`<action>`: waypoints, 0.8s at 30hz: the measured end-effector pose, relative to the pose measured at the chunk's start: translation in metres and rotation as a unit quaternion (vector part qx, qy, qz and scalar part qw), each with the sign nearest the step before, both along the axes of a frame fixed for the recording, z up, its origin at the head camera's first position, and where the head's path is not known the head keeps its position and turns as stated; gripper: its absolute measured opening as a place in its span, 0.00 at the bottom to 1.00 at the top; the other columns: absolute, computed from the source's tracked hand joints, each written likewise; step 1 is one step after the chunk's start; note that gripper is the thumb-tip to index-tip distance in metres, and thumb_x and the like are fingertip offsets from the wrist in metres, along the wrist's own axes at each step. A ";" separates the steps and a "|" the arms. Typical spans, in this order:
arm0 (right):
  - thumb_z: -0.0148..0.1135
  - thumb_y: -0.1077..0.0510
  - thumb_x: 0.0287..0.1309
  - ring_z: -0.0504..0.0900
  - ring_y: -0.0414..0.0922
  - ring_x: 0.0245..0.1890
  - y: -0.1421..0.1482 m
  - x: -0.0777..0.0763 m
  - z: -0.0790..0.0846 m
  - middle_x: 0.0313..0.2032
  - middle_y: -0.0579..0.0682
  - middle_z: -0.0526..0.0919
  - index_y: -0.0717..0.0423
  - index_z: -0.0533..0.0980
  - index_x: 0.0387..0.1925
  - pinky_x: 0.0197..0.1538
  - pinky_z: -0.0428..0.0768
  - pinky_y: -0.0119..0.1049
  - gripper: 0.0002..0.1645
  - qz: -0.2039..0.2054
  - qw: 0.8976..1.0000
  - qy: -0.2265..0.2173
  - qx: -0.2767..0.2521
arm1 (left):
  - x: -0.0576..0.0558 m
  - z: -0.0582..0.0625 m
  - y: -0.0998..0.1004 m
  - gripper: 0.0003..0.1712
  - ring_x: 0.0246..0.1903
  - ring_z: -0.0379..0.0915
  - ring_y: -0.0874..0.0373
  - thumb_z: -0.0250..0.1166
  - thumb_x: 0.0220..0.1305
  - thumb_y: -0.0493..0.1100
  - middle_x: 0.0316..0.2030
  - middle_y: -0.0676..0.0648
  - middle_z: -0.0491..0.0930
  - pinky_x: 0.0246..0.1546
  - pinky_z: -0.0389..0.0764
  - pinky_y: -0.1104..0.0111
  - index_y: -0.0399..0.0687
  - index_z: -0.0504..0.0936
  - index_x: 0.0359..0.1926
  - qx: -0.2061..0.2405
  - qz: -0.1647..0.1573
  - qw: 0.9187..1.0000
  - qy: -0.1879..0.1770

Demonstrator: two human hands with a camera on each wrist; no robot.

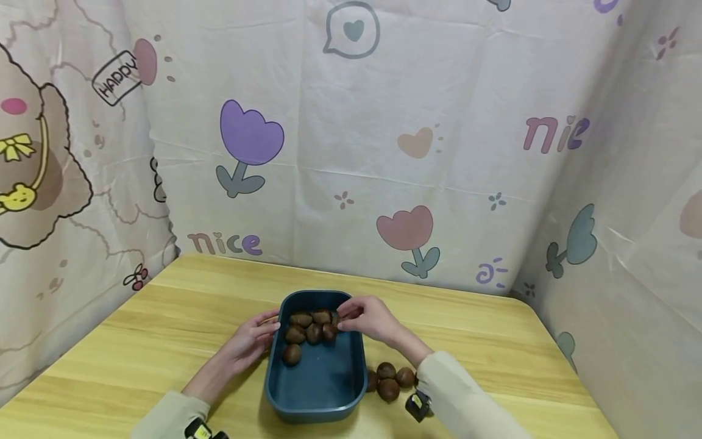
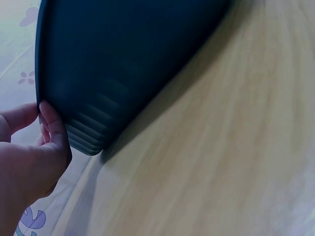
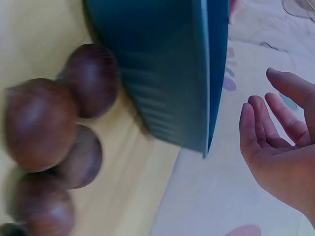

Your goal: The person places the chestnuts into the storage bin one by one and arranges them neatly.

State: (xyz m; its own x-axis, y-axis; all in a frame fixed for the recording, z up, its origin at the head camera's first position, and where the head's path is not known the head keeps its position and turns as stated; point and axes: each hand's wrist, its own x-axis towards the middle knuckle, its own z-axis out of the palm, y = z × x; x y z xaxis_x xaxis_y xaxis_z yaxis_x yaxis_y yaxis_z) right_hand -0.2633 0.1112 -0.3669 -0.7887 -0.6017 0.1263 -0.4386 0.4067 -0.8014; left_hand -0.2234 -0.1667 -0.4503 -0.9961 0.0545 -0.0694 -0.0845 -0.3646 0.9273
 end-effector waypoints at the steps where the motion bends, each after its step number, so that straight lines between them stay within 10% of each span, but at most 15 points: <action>1: 0.68 0.63 0.56 0.80 0.46 0.39 0.005 0.002 -0.002 0.41 0.59 0.83 0.65 0.80 0.45 0.41 0.79 0.34 0.15 -0.007 1.000 -0.006 -0.008 | 0.000 0.000 0.000 0.27 0.42 0.71 0.59 0.52 0.69 0.30 0.50 0.40 0.70 0.42 0.74 0.71 0.25 0.57 0.66 0.000 0.001 1.000 -0.001; 24: 0.69 0.60 0.55 0.79 0.48 0.42 0.130 0.032 -0.063 0.43 0.58 0.82 0.70 0.77 0.48 0.42 0.77 0.35 0.22 -0.168 0.983 -0.074 0.009 | -0.001 -0.002 0.000 0.28 0.41 0.71 0.59 0.54 0.68 0.31 0.50 0.41 0.70 0.42 0.75 0.71 0.26 0.58 0.65 0.003 -0.002 1.000 -0.005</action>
